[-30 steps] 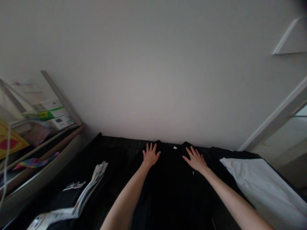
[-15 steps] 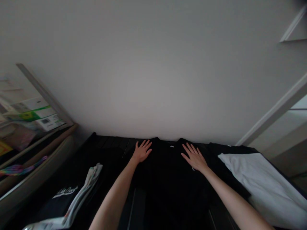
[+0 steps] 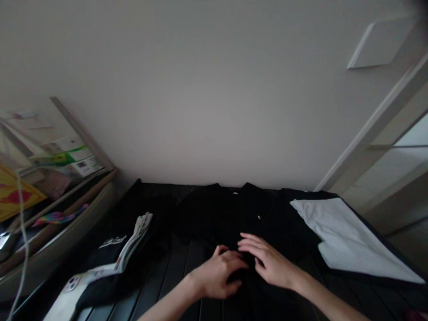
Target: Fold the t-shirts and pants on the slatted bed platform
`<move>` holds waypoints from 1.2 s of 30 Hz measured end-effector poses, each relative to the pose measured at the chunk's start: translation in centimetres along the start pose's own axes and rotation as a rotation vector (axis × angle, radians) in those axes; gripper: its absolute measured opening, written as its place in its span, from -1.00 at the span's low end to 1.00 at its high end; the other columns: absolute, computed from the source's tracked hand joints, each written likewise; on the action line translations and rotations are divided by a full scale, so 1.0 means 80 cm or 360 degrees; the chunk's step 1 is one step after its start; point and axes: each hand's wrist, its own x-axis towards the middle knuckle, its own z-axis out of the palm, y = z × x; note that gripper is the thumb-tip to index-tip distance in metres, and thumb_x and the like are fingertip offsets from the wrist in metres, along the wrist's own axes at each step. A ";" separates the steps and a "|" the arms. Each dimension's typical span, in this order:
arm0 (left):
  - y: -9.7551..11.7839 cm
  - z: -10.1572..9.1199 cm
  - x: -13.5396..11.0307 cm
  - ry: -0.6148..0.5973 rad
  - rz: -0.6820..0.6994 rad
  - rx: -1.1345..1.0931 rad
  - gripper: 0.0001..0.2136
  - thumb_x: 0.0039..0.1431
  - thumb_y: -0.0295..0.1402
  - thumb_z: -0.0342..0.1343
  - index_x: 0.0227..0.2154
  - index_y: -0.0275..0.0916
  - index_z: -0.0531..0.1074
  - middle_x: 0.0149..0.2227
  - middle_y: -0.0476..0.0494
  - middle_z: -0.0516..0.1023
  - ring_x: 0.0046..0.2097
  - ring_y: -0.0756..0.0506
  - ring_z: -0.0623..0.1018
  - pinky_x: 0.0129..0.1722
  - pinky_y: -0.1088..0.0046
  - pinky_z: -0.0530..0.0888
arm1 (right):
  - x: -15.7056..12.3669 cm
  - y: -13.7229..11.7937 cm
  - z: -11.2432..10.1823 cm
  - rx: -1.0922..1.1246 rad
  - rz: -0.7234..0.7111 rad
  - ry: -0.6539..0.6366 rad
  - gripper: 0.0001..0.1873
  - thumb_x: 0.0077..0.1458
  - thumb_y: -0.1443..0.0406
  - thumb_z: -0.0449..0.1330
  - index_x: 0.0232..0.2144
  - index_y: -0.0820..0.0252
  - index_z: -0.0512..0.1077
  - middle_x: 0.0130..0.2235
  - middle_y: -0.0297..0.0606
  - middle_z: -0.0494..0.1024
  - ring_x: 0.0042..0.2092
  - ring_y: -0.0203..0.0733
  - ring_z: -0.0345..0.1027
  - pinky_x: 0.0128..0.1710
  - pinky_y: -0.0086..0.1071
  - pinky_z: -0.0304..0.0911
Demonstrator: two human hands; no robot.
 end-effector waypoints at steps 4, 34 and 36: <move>0.039 0.034 -0.025 -0.0096 -0.0225 -0.0061 -0.67 0.10 -0.33 0.14 -0.04 -0.12 0.34 -0.06 -0.11 0.50 0.03 -0.15 0.44 0.16 0.21 0.15 | -0.049 -0.056 0.021 0.0002 0.0053 -0.0254 -0.28 -0.14 0.52 -0.03 0.12 0.09 0.32 0.10 -0.19 0.43 0.18 -0.13 0.20 0.27 -0.07 -0.07; 0.045 0.065 -0.193 0.0093 -0.0726 0.0566 -0.46 0.09 -0.39 0.08 0.17 -0.08 0.18 0.31 -0.14 0.13 0.33 -0.22 0.07 0.29 0.02 -0.01 | -0.207 -0.042 0.096 -0.0652 0.0348 -0.0190 -0.27 -0.15 0.59 -0.03 0.08 0.09 0.40 0.18 -0.18 0.37 0.21 0.01 0.21 0.18 -0.06 0.16; 0.044 0.054 -0.201 0.0086 -0.0730 0.0614 -0.55 0.05 -0.53 -0.02 0.04 -0.15 0.31 0.22 -0.17 0.29 0.25 -0.18 0.24 0.25 0.14 0.11 | -0.204 -0.034 0.079 -0.0568 0.0421 -0.0173 -0.32 -0.13 0.56 -0.02 0.07 0.15 0.42 0.13 -0.15 0.43 0.18 -0.02 0.26 0.19 -0.13 0.17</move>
